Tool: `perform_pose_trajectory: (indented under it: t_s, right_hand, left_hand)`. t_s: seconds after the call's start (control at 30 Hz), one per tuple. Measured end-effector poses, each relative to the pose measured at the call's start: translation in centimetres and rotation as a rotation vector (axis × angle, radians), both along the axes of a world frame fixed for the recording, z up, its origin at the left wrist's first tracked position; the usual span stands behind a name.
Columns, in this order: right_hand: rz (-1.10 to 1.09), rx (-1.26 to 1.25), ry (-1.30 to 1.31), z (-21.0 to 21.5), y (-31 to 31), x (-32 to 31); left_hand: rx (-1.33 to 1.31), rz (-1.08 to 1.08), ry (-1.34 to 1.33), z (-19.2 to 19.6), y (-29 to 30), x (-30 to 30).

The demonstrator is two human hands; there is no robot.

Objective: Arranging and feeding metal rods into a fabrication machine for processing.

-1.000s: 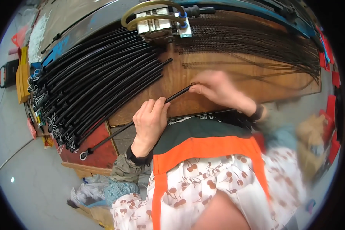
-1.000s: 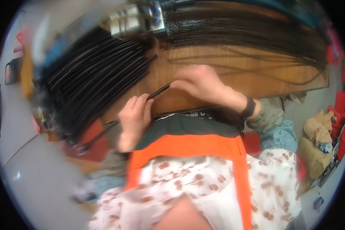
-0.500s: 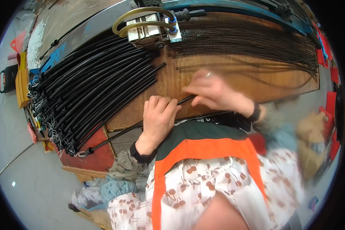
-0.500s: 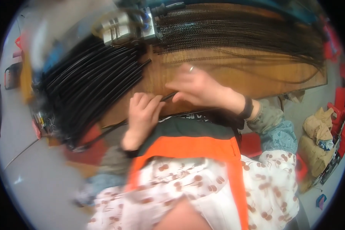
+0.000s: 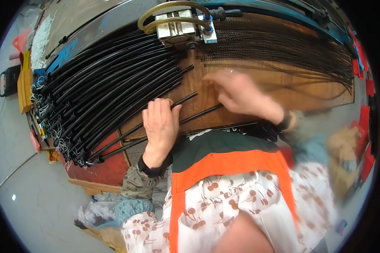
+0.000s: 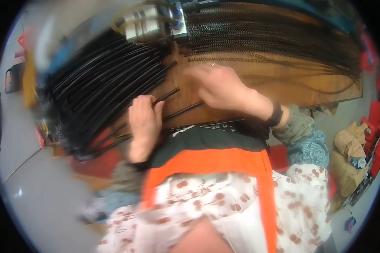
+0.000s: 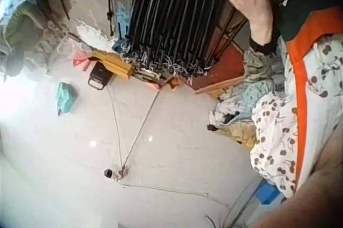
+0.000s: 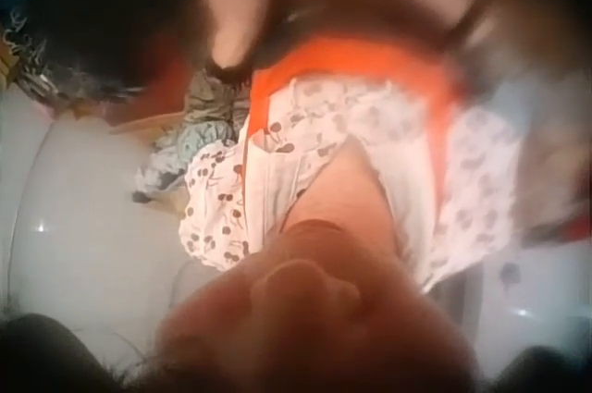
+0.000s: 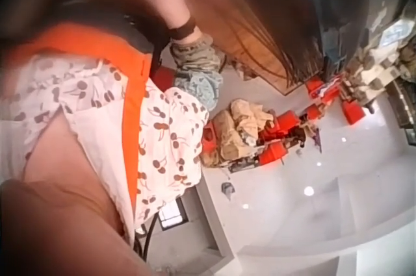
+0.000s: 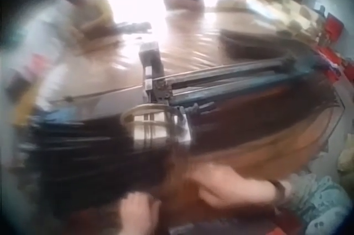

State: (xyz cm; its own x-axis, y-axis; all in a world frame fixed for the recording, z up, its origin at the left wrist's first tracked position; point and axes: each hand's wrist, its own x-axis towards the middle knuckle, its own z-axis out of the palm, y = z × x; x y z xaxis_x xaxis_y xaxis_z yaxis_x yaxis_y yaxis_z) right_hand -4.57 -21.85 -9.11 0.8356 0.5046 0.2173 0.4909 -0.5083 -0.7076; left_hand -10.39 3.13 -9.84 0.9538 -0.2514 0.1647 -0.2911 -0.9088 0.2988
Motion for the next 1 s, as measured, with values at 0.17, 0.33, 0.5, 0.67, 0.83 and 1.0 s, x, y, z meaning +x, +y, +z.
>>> perform_pose_trajectory:
  t_s: [0.17, 0.33, 0.5, 0.67, 0.83, 1.0]
  right_hand:
    - [0.104, 0.127, 0.099, -1.8, -0.8, -0.9]
    - [0.093, 0.178, 0.042, -2.6, -2.1, -1.2]
    - [0.313, 0.012, -0.253, -2.1, -1.3, -2.1]
    - [0.006, -0.136, -0.345, -1.7, -3.0, 0.8]
    - [0.026, -0.492, -0.395, -2.3, -1.8, 2.0]
    - [-0.071, -0.131, -0.080, -0.6, -0.2, 0.4]
  left_hand:
    - [-0.164, -0.063, -0.021, 1.0, -2.0, -0.3]
    - [-0.215, -0.113, -0.024, 0.9, -2.9, -0.2]
    - [-0.225, -0.209, 0.032, 0.0, -3.9, -0.8]
    - [-0.347, -0.188, -0.023, -0.7, -2.9, -0.2]
    - [0.067, 0.017, -0.078, -0.5, 1.3, 2.2]
    - [0.081, 0.015, -0.017, -0.4, 1.0, 1.0]
